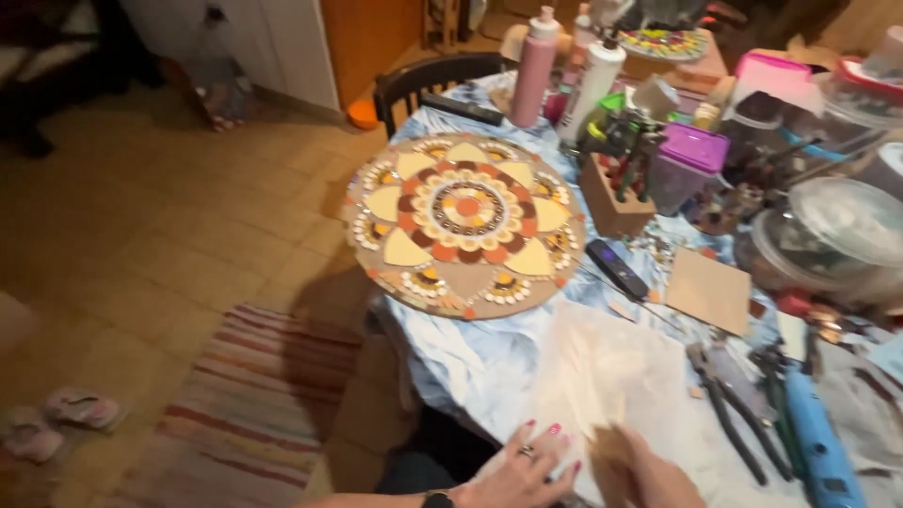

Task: Sand the edges of a small wooden mosaic piece using sandpaper before fitting it into a large mandala artwork.

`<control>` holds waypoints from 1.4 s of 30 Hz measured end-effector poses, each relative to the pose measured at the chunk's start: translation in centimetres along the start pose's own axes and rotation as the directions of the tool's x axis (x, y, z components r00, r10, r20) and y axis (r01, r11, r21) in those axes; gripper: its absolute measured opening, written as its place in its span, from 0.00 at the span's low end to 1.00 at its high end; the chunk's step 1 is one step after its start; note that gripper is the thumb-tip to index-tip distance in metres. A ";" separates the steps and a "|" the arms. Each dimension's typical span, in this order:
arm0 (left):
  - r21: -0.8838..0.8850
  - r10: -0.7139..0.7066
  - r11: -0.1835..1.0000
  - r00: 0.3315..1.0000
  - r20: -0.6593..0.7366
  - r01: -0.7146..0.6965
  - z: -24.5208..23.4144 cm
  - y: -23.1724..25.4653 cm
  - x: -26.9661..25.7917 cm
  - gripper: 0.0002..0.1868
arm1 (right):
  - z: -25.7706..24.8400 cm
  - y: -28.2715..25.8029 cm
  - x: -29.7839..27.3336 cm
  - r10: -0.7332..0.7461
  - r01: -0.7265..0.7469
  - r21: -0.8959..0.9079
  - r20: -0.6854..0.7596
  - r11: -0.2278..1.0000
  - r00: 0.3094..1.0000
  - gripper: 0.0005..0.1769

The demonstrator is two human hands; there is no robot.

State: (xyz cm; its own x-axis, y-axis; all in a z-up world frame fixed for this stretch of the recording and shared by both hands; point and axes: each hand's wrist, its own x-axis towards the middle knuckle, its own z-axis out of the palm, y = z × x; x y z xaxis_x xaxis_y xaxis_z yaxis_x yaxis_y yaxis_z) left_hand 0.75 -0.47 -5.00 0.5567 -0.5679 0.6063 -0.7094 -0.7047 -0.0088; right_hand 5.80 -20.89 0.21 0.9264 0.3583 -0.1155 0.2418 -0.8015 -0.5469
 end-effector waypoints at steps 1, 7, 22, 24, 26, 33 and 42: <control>-0.031 -0.013 0.999 1.000 -0.028 0.012 0.0 0.0 0.1 0.15 | 1.7 3.0 -0.5 0.076 -0.085 -0.057 -0.147 0.995 0.986 0.27; -0.133 -0.067 0.990 0.994 -0.083 0.056 1.4 0.5 -0.3 0.12 | -1.9 -4.3 1.9 -0.017 0.017 -0.070 -0.008 0.997 1.000 0.24; -0.079 -0.065 0.995 0.994 -0.093 0.058 0.4 0.4 0.1 0.12 | 2.6 8.1 1.3 0.064 -0.077 -0.206 -0.067 0.976 0.996 0.33; -0.121 -0.070 0.991 0.996 -0.052 0.064 -0.1 0.6 0.1 0.13 | 2.5 8.1 0.6 -0.005 -0.053 -0.213 -0.264 0.976 0.964 0.30; -0.153 -0.071 0.987 0.991 -0.113 0.054 0.8 0.4 0.1 0.10 | 2.3 8.8 2.3 0.092 -0.101 -0.197 -0.051 0.975 0.994 0.34; -0.168 -0.093 0.983 0.990 -0.106 0.075 2.0 0.5 -0.3 0.11 | -1.2 -4.2 10.4 -0.202 0.182 -0.142 -0.141 0.973 0.969 0.31; -0.152 -0.087 0.985 0.996 -0.005 0.085 -2.0 0.6 0.7 0.13 | -0.3 6.2 1.9 0.172 -0.096 -0.324 0.216 0.941 0.961 0.36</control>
State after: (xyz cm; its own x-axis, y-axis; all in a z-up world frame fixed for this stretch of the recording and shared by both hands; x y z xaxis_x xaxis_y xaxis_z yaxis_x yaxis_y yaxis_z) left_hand -0.14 -0.46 -3.02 0.6140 -0.5022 0.6089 -0.7167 -0.6780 0.1636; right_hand 9.15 -25.33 -3.18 0.8695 0.3098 -0.3847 0.2324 -0.9439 -0.2347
